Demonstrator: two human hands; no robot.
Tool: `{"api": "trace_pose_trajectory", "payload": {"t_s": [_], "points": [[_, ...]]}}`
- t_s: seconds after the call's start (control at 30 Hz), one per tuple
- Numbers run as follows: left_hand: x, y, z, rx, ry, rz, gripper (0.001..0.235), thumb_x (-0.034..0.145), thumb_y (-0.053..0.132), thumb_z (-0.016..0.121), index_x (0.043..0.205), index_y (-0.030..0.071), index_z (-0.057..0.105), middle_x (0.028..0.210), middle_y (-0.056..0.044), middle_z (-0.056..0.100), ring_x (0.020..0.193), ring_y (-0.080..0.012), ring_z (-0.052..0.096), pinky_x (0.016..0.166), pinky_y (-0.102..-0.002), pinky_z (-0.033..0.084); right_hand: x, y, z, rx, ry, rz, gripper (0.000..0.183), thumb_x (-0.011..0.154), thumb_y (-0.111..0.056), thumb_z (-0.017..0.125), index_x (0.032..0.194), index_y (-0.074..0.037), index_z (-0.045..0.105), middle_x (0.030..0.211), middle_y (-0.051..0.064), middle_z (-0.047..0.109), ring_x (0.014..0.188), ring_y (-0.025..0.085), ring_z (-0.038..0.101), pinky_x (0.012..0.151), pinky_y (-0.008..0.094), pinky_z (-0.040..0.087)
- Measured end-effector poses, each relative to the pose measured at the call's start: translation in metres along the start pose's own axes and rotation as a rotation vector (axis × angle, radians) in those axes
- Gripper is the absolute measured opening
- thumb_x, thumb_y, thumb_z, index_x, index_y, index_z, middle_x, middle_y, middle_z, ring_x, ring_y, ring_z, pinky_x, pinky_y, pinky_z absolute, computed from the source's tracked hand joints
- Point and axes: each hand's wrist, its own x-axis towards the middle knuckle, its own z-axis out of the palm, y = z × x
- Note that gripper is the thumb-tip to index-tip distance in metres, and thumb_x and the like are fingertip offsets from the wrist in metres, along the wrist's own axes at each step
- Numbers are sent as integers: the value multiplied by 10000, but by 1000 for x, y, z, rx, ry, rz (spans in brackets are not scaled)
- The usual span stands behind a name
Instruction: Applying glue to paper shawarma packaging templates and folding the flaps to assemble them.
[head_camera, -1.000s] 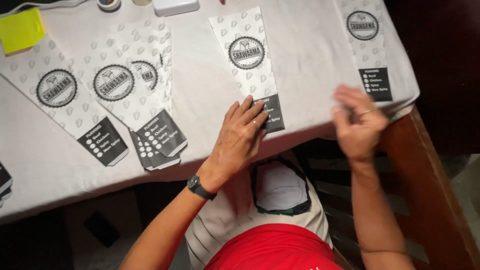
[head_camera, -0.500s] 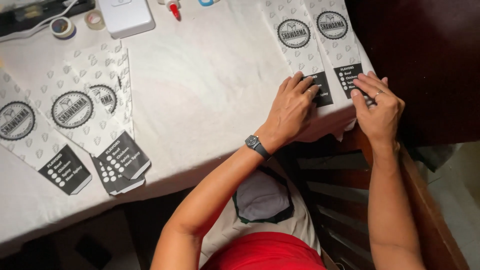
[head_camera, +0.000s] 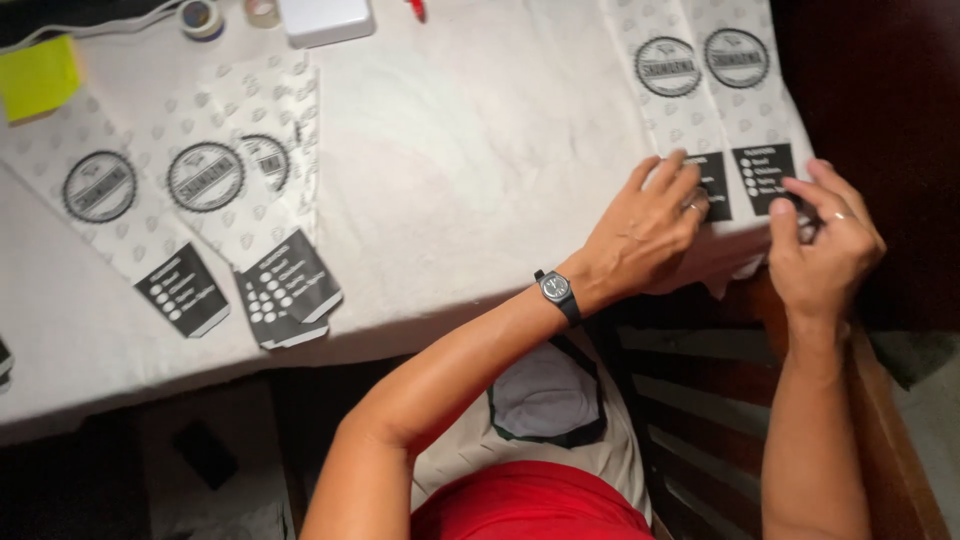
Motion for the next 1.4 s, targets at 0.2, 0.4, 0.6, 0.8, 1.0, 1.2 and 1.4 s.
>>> {"api": "trace_pose_trajectory", "payload": {"t_s": [0.2, 0.4, 0.6, 0.8, 1.0, 1.2, 1.4], "points": [[-32, -22, -77, 410, 101, 67, 118, 887, 16, 583, 854, 110, 647, 888, -96, 586, 832, -269, 568, 712, -368, 437, 15, -81, 22, 11, 35, -31, 99, 1091, 152, 718, 1163, 191, 774, 1283, 336, 728, 1173, 469, 703, 1034, 528, 561], [-86, -80, -142, 677, 117, -67, 205, 905, -23, 553, 914, 137, 682, 799, -27, 524, 781, -231, 530, 706, -333, 404, 34, -187, 88, 302, -100, -138, 65, 1034, 171, 720, 1062, 112, 714, 1196, 271, 704, 1140, 422, 662, 1095, 489, 530], [-128, -147, -168, 637, 117, -95, 38, 731, 13, 686, 725, 36, 717, 723, -148, 568, 790, -364, 620, 782, -512, 492, 50, -290, 154, 560, -291, -420, 198, 880, 44, 707, 1071, -3, 732, 1114, 211, 687, 1137, 515, 648, 987, 577, 535], [-133, -172, -180, 755, -112, -200, 232, 946, 70, 601, 817, 233, 705, 799, -2, 660, 743, -210, 572, 708, -368, 422, 77, -328, 154, 545, -576, -705, 267, 1005, -206, 607, 1155, 14, 602, 1035, 141, 604, 942, 326, 583, 1085, 558, 442], [-124, -167, -151, 704, -52, -167, 293, 907, 24, 634, 729, 250, 691, 758, 9, 646, 717, -207, 542, 698, -370, 394, 70, -305, 141, 422, -589, -689, 327, 988, -224, 640, 1241, -18, 625, 1203, 122, 668, 1144, 349, 613, 1180, 560, 364], [-105, -148, -133, 715, -9, -102, 325, 862, -15, 608, 673, 241, 671, 732, -5, 617, 695, -227, 542, 657, -390, 388, 50, -267, 106, 364, -524, -536, 387, 961, -91, 659, 1332, -13, 585, 1365, 168, 641, 1307, 314, 612, 1230, 585, 378], [-87, -129, -133, 656, -3, 38, 339, 903, -20, 608, 665, 215, 666, 752, 7, 587, 782, -223, 535, 696, -363, 405, 30, -231, 88, 350, -432, -410, 351, 955, -46, 663, 1301, -7, 619, 1350, 185, 639, 1320, 398, 597, 1245, 591, 410]]}}
